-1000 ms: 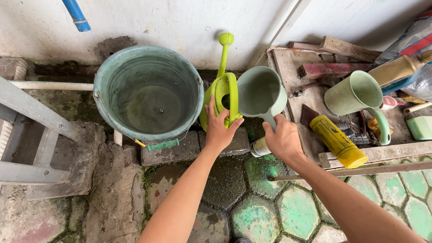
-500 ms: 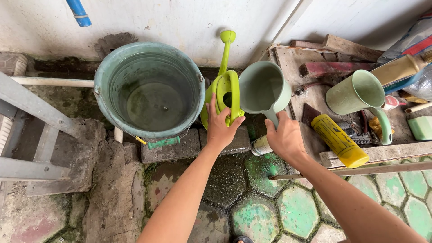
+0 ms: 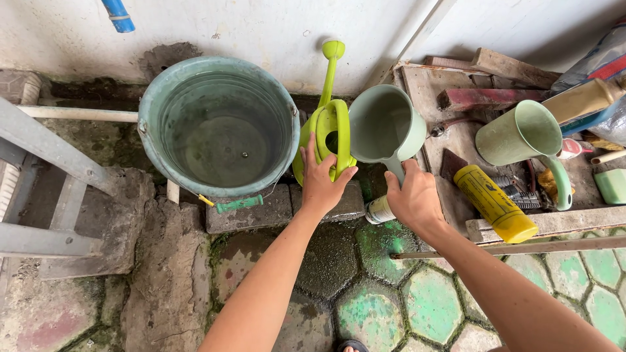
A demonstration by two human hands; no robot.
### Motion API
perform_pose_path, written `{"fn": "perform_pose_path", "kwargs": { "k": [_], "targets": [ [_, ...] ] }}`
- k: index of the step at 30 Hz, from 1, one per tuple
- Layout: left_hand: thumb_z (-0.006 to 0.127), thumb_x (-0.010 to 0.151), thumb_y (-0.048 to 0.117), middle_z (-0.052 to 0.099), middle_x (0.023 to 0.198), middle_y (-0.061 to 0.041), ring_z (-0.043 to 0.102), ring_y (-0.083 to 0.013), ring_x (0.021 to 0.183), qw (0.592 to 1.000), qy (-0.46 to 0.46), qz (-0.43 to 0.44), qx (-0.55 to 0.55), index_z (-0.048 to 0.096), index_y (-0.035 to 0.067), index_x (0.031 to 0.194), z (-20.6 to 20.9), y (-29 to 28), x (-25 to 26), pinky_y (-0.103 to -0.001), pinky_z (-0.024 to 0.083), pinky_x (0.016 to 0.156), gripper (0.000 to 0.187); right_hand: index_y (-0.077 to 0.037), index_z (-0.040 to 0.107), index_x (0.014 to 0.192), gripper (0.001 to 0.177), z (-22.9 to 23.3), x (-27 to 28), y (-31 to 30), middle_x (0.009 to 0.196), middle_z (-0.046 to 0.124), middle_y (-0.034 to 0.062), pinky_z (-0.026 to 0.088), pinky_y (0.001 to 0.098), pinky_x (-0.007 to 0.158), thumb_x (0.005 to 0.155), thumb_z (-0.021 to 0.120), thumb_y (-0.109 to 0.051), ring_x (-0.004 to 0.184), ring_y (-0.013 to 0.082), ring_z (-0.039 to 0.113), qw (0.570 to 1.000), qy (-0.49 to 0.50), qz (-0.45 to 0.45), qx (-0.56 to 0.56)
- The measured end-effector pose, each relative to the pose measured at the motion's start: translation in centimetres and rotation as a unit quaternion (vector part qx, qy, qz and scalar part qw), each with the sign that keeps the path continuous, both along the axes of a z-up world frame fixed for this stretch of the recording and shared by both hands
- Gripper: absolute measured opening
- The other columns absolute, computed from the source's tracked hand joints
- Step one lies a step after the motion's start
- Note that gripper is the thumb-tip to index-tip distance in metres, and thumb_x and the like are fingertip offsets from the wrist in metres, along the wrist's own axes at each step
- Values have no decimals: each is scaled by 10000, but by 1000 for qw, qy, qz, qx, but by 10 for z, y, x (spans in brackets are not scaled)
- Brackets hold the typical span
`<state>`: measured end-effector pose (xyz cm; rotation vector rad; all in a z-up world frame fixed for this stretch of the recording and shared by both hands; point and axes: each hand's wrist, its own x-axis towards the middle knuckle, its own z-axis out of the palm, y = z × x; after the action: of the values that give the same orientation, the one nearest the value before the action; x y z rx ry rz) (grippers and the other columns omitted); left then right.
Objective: Filling a watering can from a bucket and watering potted plants in a garden
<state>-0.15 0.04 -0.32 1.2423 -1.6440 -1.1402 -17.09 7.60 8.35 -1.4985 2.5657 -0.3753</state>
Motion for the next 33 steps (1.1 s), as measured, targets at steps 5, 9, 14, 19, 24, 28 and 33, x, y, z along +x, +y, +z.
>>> {"fn": "perform_pose_path", "kwargs": {
  "k": [5, 9, 14, 19, 24, 28, 33],
  "targets": [
    [745, 874, 466, 90, 1698, -123, 127, -593, 1492, 1000, 8, 6, -5, 648, 91, 903, -2, 1, 1, -743, 335, 1096, 389, -77, 647, 1122, 365, 1, 3, 0, 888, 701, 244, 590, 507, 771, 959, 639, -403, 951, 445, 721, 1000, 10, 11, -10],
    [750, 872, 465, 109, 1695, -128, 137, -605, 1483, 1000, 21, 9, -9, 644, 88, 890, -2, 1, 2, -730, 332, 1108, 393, -54, 649, 1102, 348, 0, 4, 1, 866, 701, 258, 576, 514, 770, 956, 649, -370, 941, 455, 716, 999, 11, 26, -28],
    [755, 866, 464, 122, 1695, -125, 146, -608, 1478, 999, 25, 15, -13, 646, 82, 888, -4, 2, 2, -718, 324, 1122, 398, -54, 655, 1087, 341, 1, 8, 1, 845, 708, 253, 571, 513, 751, 952, 648, -367, 922, 446, 722, 999, 17, 28, -32],
    [755, 863, 464, 132, 1697, -113, 145, -595, 1488, 999, 27, 17, -2, 654, 88, 871, -1, 4, 3, -702, 319, 1133, 389, -54, 662, 1080, 334, 5, 13, 2, 863, 717, 249, 577, 510, 761, 949, 657, -362, 927, 445, 725, 999, 23, 25, -26],
    [752, 859, 468, 128, 1700, -113, 150, -595, 1486, 999, 27, 19, -5, 650, 77, 880, -1, 3, 3, -699, 315, 1139, 405, -50, 660, 1085, 335, 3, 9, -1, 889, 724, 250, 581, 512, 769, 955, 653, -359, 942, 442, 726, 999, 22, 24, -19],
    [750, 863, 468, 119, 1704, -101, 137, -586, 1494, 999, 28, 17, -1, 656, 81, 885, -2, 3, 3, -687, 308, 1150, 399, -50, 690, 1093, 351, 24, 25, -3, 913, 746, 240, 584, 509, 778, 945, 665, -368, 958, 425, 735, 1000, -4, 4, -13],
    [756, 860, 474, 134, 1700, -102, 142, -580, 1495, 1000, 22, 21, 1, 673, 82, 898, -3, 2, 1, -681, 314, 1152, 402, 84, 638, 1214, 390, 24, -14, -17, 678, 666, 140, 492, 331, 354, 1020, 611, -254, 416, 165, 567, 977, -190, -94, -26]
  ]
}}
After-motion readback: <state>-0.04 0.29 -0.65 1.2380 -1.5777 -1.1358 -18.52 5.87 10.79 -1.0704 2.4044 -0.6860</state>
